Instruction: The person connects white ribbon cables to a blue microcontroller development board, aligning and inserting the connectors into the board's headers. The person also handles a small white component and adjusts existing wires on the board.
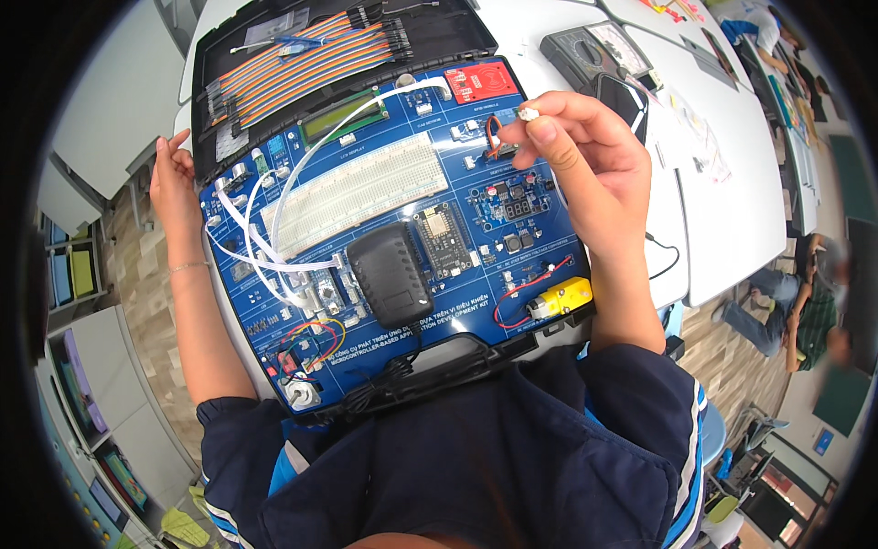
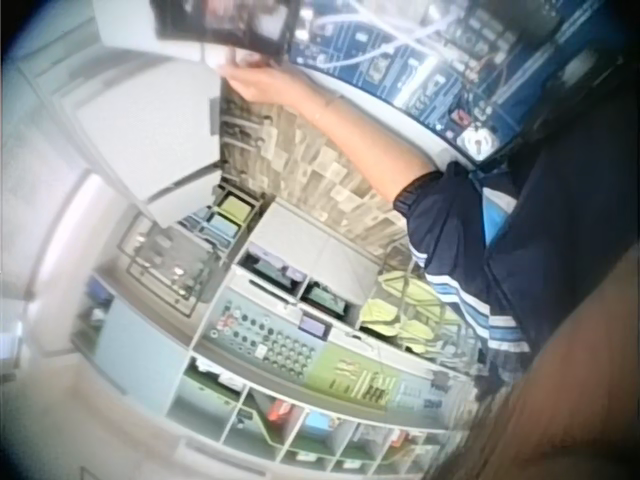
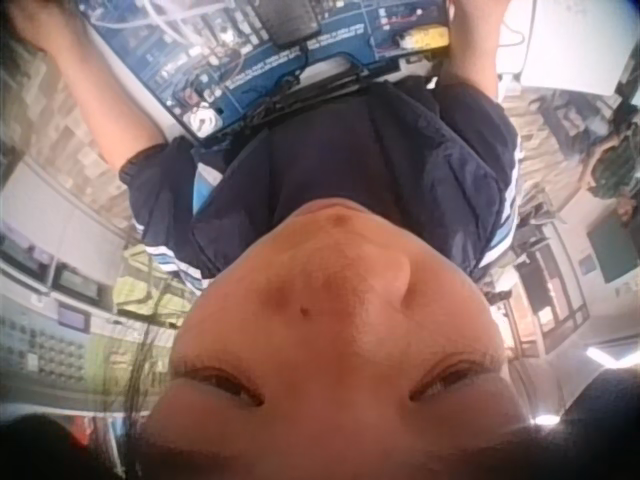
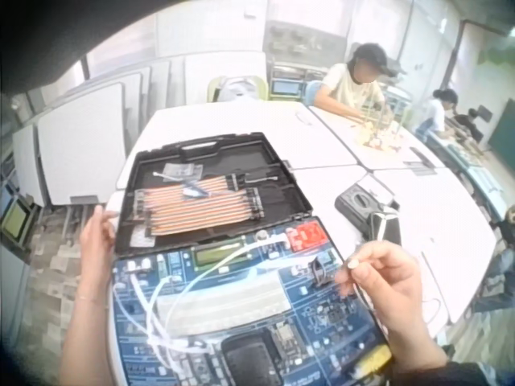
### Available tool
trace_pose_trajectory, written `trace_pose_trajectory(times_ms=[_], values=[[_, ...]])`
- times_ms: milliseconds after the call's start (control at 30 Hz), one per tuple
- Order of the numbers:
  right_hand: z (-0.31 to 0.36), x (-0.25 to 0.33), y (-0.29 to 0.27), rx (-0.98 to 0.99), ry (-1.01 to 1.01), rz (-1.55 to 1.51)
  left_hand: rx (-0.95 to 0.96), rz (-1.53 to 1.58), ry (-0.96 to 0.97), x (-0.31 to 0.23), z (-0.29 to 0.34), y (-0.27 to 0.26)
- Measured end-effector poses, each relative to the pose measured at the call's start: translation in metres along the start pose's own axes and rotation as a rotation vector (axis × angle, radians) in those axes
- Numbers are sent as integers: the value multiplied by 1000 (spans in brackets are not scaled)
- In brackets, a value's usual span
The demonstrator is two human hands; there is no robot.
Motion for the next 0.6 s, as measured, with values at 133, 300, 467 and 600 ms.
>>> trace_pose_trajectory(times_ms=[133,300,467,600], values=[[0,0,0,60,72,-70,0,5,17,0,-1,-2],[-2,-5,-1,113,201,-200,-14,17,12,3,-3,0],[0,-4,-1,132,181,-207,-2,20,30,3,-2,1],[1,-4,-1,167,164,-161,0,15,29,2,-2,-2]])
Point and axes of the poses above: each hand's wrist, its own z-axis away from the middle knuckle, its own y-axis out of the palm, x = y × z, the point moved 1 cm from there along -z, towards the middle knuckle, and after that the axes turned 14 degrees about -x, right-handed, at the moved point
